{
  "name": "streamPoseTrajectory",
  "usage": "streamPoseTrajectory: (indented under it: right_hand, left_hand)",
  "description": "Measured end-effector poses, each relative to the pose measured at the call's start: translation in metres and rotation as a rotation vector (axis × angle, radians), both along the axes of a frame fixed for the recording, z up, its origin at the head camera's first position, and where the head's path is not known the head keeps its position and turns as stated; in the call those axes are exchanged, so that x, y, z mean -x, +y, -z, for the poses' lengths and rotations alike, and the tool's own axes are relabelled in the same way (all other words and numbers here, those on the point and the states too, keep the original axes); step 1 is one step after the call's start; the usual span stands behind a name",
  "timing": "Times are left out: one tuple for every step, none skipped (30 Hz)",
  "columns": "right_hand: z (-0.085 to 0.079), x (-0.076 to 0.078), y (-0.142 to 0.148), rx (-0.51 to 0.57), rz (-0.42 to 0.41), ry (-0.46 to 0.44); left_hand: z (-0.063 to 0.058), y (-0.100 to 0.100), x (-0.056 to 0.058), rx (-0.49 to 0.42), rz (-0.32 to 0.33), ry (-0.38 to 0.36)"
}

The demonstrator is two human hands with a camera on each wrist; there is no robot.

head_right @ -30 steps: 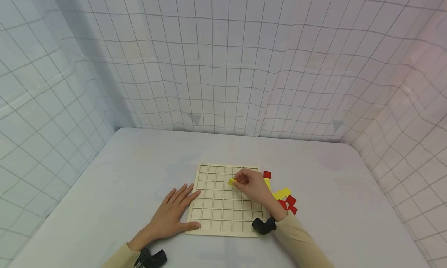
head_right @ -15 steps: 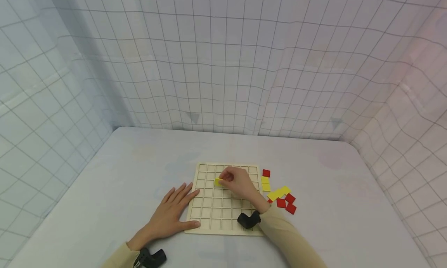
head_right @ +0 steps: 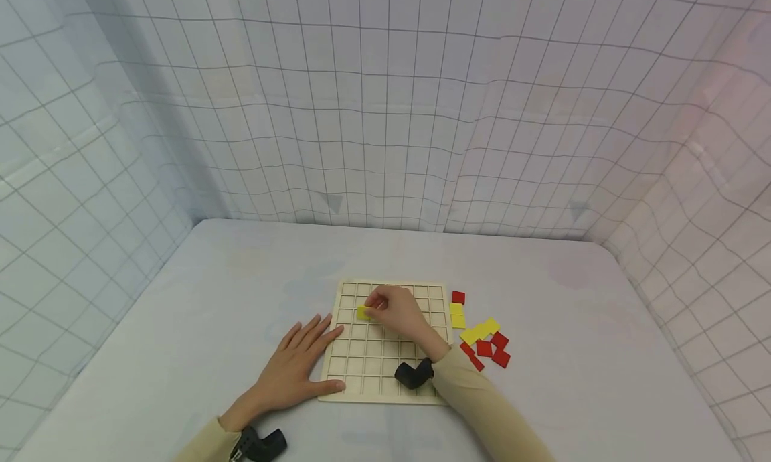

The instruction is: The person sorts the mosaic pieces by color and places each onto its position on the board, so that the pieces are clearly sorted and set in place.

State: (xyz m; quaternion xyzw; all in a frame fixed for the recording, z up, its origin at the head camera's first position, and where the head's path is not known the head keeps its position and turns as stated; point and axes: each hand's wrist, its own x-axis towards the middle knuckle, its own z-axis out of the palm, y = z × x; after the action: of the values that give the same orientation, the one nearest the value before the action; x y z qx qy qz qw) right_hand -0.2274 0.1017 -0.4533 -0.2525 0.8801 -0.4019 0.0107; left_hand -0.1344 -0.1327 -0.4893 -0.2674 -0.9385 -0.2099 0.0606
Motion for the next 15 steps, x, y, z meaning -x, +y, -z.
streamPoseTrajectory:
  right_hand:
    - [-0.0004,-0.0001,-0.0009,0.001,-0.003,0.001]
    - [-0.0004,0.0001,-0.0017,0.002,-0.005,0.004]
    - [-0.0004,0.0003,-0.0025,0.003,-0.006,0.006]
    - [-0.0007,0.0003,-0.0032,0.006,-0.009,0.010]
    - [-0.0009,0.0002,-0.0037,0.010,-0.011,0.012]
    - [-0.0010,0.0002,-0.0042,0.011,-0.011,0.014]
    - [-0.0011,0.0000,-0.0045,0.011,-0.009,0.015]
    - [-0.0009,0.0001,-0.0047,0.010,-0.009,0.017]
    - [-0.0008,0.0001,-0.0048,0.007,-0.010,0.015]
    - [-0.0004,0.0002,-0.0050,0.002,-0.010,0.015]
    - [-0.0001,0.0004,-0.0052,-0.006,-0.008,0.016]
    - [0.0000,0.0004,-0.0055,-0.014,-0.007,0.018]
    - [0.0002,0.0004,-0.0057,-0.022,-0.008,0.019]
    - [0.0000,0.0004,-0.0059,-0.030,-0.005,0.018]
    - [-0.0001,0.0003,-0.0061,-0.039,-0.004,0.019]
  left_hand:
    - [0.0003,-0.0001,-0.0001,-0.006,0.001,0.005]
    - [0.0007,-0.0002,-0.0002,-0.012,0.000,0.009]
    - [0.0008,-0.0002,-0.0001,-0.017,0.000,0.015]
    - [0.0013,-0.0004,-0.0001,-0.023,0.001,0.022]
    - [0.0018,-0.0005,0.0000,-0.027,0.002,0.030]
    - [0.0022,-0.0005,0.0001,-0.030,0.002,0.036]
    - [0.0025,-0.0005,0.0003,-0.033,0.003,0.041]
    - [0.0027,-0.0006,0.0004,-0.033,0.004,0.042]
    - [0.0027,-0.0005,0.0006,-0.032,0.004,0.042]
    - [0.0025,-0.0005,0.0006,-0.030,0.005,0.038]
    - [0.0023,-0.0003,0.0007,-0.027,0.004,0.032]
    - [0.0020,-0.0002,0.0008,-0.024,0.003,0.025]
    - [0.0018,-0.0001,0.0009,-0.020,0.003,0.019]
    - [0.0017,0.0002,0.0010,-0.015,0.002,0.014]
    - [0.0014,0.0003,0.0011,-0.011,0.002,0.010]
